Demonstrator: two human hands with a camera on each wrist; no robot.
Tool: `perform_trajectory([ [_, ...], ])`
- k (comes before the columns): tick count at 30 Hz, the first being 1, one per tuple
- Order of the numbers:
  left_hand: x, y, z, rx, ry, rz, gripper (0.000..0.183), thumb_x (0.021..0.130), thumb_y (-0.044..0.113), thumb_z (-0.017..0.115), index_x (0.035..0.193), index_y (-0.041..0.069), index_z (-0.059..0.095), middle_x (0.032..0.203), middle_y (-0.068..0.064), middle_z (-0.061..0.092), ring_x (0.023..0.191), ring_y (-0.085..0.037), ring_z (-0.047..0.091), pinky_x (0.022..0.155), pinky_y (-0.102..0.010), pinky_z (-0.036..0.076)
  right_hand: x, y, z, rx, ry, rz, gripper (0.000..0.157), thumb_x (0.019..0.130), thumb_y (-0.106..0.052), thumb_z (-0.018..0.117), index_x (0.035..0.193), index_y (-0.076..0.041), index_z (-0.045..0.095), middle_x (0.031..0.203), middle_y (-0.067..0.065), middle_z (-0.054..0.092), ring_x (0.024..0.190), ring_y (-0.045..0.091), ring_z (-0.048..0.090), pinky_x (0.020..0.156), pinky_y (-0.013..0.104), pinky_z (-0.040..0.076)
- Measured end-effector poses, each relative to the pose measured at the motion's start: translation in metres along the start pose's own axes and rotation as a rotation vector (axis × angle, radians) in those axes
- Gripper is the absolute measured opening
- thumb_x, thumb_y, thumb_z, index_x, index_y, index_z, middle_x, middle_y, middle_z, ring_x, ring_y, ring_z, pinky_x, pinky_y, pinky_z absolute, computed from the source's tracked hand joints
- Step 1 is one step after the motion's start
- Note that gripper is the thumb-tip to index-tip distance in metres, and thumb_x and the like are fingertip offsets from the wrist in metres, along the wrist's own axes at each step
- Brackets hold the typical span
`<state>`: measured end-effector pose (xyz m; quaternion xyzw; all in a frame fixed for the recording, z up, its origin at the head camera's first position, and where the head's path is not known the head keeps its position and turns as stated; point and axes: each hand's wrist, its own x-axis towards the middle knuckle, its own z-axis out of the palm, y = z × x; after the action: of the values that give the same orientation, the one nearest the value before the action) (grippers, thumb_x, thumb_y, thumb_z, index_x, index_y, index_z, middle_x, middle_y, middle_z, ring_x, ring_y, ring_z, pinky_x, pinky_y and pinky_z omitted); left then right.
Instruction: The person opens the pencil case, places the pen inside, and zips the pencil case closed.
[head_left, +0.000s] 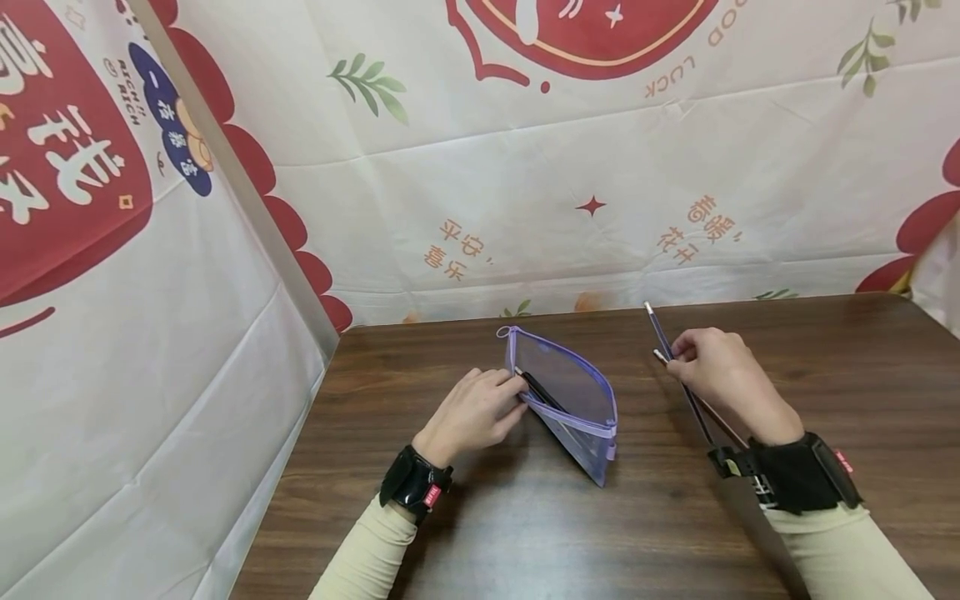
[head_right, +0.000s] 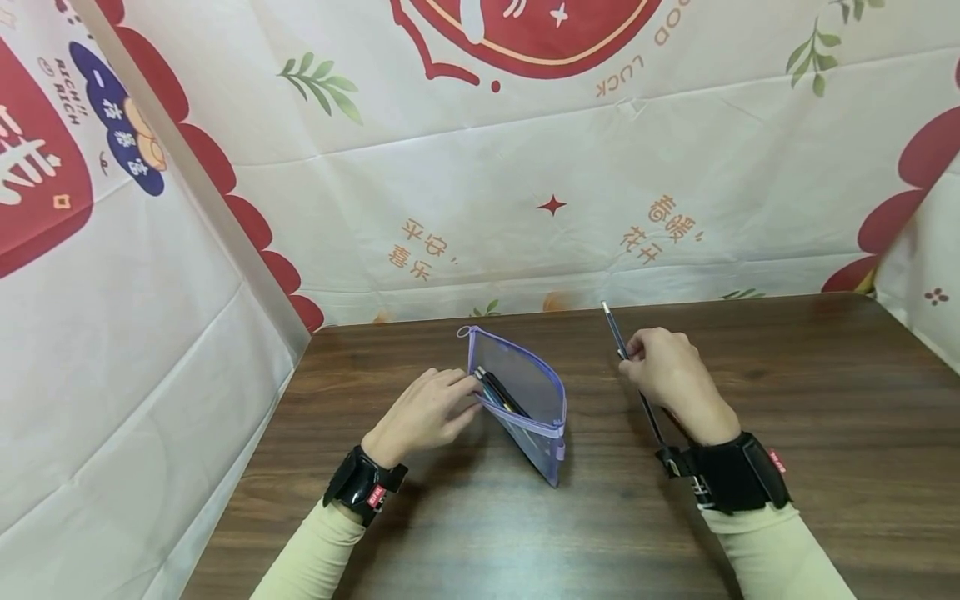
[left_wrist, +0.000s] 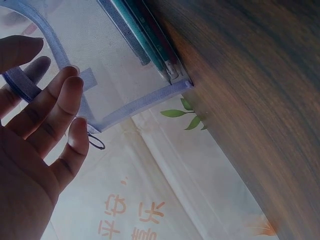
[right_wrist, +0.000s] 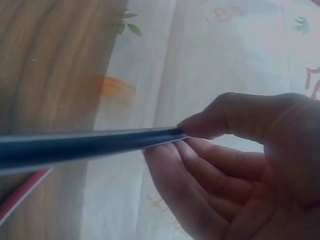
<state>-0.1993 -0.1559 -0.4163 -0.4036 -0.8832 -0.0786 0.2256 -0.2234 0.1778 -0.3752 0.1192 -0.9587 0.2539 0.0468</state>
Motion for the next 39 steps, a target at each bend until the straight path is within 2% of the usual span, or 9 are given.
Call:
perform_trajectory([
  [9,0.001,0.000,0.001,0.014,0.007,0.004,0.010,0.086,0.025,0.061,0.093,0.019,0.062,0.081,0.006,0.059,0.071,-0.011,0.053,0.062,-0.031,0.043,-0.001,-0.016,-0.005,0.048,0.085,-0.005,0.017,0.081,-0.012,0.064,0.088,0.003,0.064,0.076,0.014,0.067,0.064,0.022,0.056,0.053,0.034,0.043],
  [24,-0.001,0.001,0.001,0.008,0.000,-0.003,0.011,0.087,0.026,0.059,0.094,0.019,0.062,0.083,0.007,0.060,0.073,-0.010,0.053,0.063,-0.031,0.043,-0.002,-0.032,0.000,0.108,0.205,-0.054,0.016,0.080,-0.009,0.062,0.089,0.003,0.066,0.077,0.016,0.068,0.067,0.026,0.060,0.056,0.037,0.044],
  [33,-0.001,0.001,0.001,-0.005,0.010,0.003,0.011,0.086,0.026,0.060,0.095,0.018,0.062,0.083,0.006,0.059,0.074,-0.010,0.054,0.064,-0.031,0.043,-0.001,-0.037,0.003,0.126,0.348,-0.058,0.017,0.080,-0.007,0.060,0.091,0.003,0.067,0.078,0.019,0.070,0.071,0.028,0.064,0.065,0.045,0.047],
  [39,0.001,0.003,0.001,-0.009,0.011,0.007,0.011,0.086,0.026,0.060,0.094,0.018,0.062,0.083,0.006,0.059,0.074,-0.010,0.054,0.064,-0.031,0.044,-0.003,-0.038,0.002,0.138,0.373,-0.057,0.017,0.080,-0.008,0.061,0.091,0.003,0.068,0.078,0.019,0.070,0.070,0.028,0.064,0.063,0.044,0.048],
])
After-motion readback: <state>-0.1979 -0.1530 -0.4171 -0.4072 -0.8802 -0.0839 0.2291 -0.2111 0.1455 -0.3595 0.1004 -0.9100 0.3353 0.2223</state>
